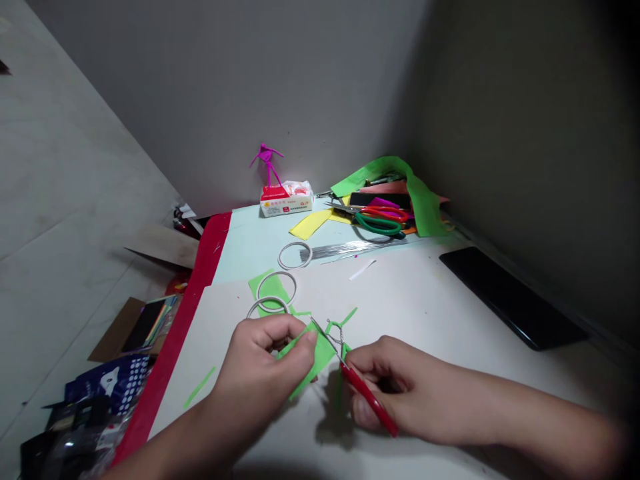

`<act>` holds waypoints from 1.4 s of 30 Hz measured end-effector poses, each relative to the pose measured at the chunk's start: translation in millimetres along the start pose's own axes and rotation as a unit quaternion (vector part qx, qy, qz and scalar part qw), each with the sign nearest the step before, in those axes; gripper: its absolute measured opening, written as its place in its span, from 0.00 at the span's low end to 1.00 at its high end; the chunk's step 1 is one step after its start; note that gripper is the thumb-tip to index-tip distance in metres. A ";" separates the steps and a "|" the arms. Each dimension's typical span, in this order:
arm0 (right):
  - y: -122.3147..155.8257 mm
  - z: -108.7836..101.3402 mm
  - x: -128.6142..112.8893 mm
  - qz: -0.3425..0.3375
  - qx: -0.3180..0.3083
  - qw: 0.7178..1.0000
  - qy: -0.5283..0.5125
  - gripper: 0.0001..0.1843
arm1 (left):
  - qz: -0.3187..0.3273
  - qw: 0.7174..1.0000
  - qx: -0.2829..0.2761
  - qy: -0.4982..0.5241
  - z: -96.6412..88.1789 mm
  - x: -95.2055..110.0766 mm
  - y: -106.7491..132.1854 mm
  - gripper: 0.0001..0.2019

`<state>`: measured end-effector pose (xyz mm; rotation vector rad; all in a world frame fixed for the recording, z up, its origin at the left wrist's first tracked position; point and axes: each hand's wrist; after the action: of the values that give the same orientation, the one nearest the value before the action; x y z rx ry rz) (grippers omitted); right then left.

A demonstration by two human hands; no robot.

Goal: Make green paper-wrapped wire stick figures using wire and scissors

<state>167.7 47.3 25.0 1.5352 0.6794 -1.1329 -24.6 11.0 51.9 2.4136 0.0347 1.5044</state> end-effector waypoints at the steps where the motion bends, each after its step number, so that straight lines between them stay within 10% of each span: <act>1: 0.0 0.1 -0.6 -0.001 -0.001 1.000 0.000 0.12 | 0.000 1.000 0.000 -0.001 -0.1 0.4 0.0 0.14; 27: -1.7 1.8 5.5 -0.021 0.017 0.999 -0.021 0.13 | 0.021 1.000 0.013 -0.003 -1.6 -1.4 -0.8 0.13; 33: -4.2 -14.3 11.5 -0.051 0.135 0.990 0.000 0.15 | 0.006 1.000 0.002 0.018 -1.5 -4.3 -1.4 0.12; 38: 2.7 -52.4 20.1 0.017 0.323 0.889 0.323 0.07 | -0.005 0.998 -0.010 0.055 -0.8 -7.8 -0.6 0.13; 42: 8.9 -70.2 25.9 0.111 0.346 0.825 0.433 0.10 | -0.016 0.996 -0.025 0.088 0.7 -8.9 0.5 0.14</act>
<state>207.1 108.0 4.2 2.7412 0.6591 -0.4412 -28.1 8.8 44.0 2.2237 0.0717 1.6791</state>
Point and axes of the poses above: each hand's wrist, its own y-axis away from the middle knuckle, its own z-axis out of the palm, x = y × z, and after that the axes turned 12 degrees about -x, right-handed
